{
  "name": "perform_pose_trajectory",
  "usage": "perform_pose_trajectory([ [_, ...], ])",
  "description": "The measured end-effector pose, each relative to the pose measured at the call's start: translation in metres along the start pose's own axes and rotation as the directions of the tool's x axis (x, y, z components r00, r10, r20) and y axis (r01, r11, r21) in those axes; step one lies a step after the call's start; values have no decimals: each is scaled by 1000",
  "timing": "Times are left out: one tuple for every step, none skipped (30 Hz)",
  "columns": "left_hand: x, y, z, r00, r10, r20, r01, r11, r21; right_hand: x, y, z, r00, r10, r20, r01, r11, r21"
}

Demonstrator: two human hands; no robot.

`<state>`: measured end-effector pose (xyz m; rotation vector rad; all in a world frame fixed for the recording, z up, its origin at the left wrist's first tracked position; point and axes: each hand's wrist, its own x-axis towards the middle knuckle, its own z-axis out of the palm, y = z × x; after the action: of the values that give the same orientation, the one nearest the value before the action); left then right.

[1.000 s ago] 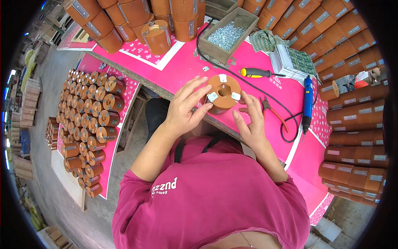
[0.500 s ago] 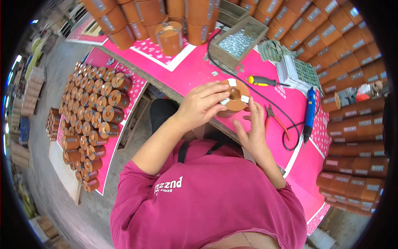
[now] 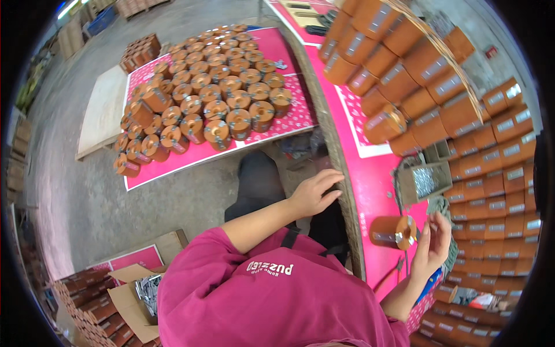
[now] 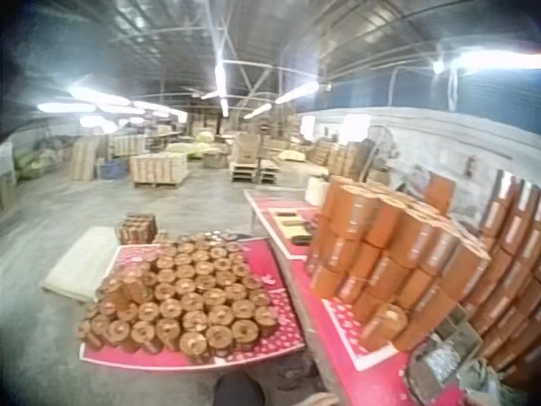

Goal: Assembling small wooden or bamboo furniture components by applying labels and using a screwdriver.

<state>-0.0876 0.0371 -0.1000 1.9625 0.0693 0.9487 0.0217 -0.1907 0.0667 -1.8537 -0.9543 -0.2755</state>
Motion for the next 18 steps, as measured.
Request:
perform_pose_trajectory([
  [-12, -9, -18, 995, -80, -54, 82, 996, 39, 24, -23, 25, 987, -92, 135, 98, 994, -39],
  [-26, -18, -34, 984, -141, -108, 151, 985, 86, 46, -44, 54, 947, -177, 268, 200, 978, -60],
  [-38, -30, -48, 981, -149, -127, 163, 982, 100, 67, -61, 88, 892, -273, 359, 298, 955, -13],
  [-48, -43, -58, 960, -209, -185, 230, 969, 96, 87, -67, 119, 812, -378, 445, 394, 917, 59],
  [-55, -51, -67, 933, -270, -238, 296, 951, 84, 106, -76, 156, 759, -444, 475, 412, 894, 176],
  [-59, -58, -79, 914, -284, -289, 326, 940, 106, 119, -84, 192, 789, -325, 521, 255, 945, 204],
  [-64, -70, -88, 915, -278, -292, 319, 942, 106, 133, -80, 232, 811, -321, 489, 225, 943, 246],
  [-73, -87, -95, 903, -301, -306, 362, 917, 167, 149, -63, 274, 816, -331, 473, 197, 930, 311],
  [-75, -100, -97, 894, -319, -316, 396, 891, 221, 160, -56, 309, 838, -275, 471, 139, 942, 304],
  [-75, -108, -99, 895, -310, -320, 390, 893, 225, 171, -41, 345, 814, -28, 581, -191, 931, 312],
  [-78, -115, -101, 891, -315, -326, 400, 884, 240, 181, -29, 378, 785, 23, 619, -252, 924, 286],
  [-75, -124, -109, 887, -320, -332, 412, 874, 257, 194, -9, 411, 764, 39, 644, -240, 944, 227],
  [-66, -133, -124, 884, -319, -340, 416, 870, 265, 204, -6, 437, 725, 129, 676, -324, 931, 170],
  [-55, -136, -139, 876, -288, -386, 426, 838, 342, 218, 1, 465, 718, 122, 685, -276, 954, 120],
  [-43, -140, -157, 868, -252, -427, 436, 797, 417, 232, 8, 493, 712, 114, 693, -226, 971, 73],
  [-26, -150, -176, 857, -233, -460, 441, 794, 419, 250, 18, 515, 707, 105, 700, -223, 972, 80],
  [-12, -161, -197, 843, -214, -494, 483, 704, 521, 266, 25, 541, 721, 104, 686, -118, 993, -27],
  [3, -172, -216, 814, -247, -525, 547, 627, 554, 282, 34, 566, 737, 100, 669, -13, 991, -134],
])
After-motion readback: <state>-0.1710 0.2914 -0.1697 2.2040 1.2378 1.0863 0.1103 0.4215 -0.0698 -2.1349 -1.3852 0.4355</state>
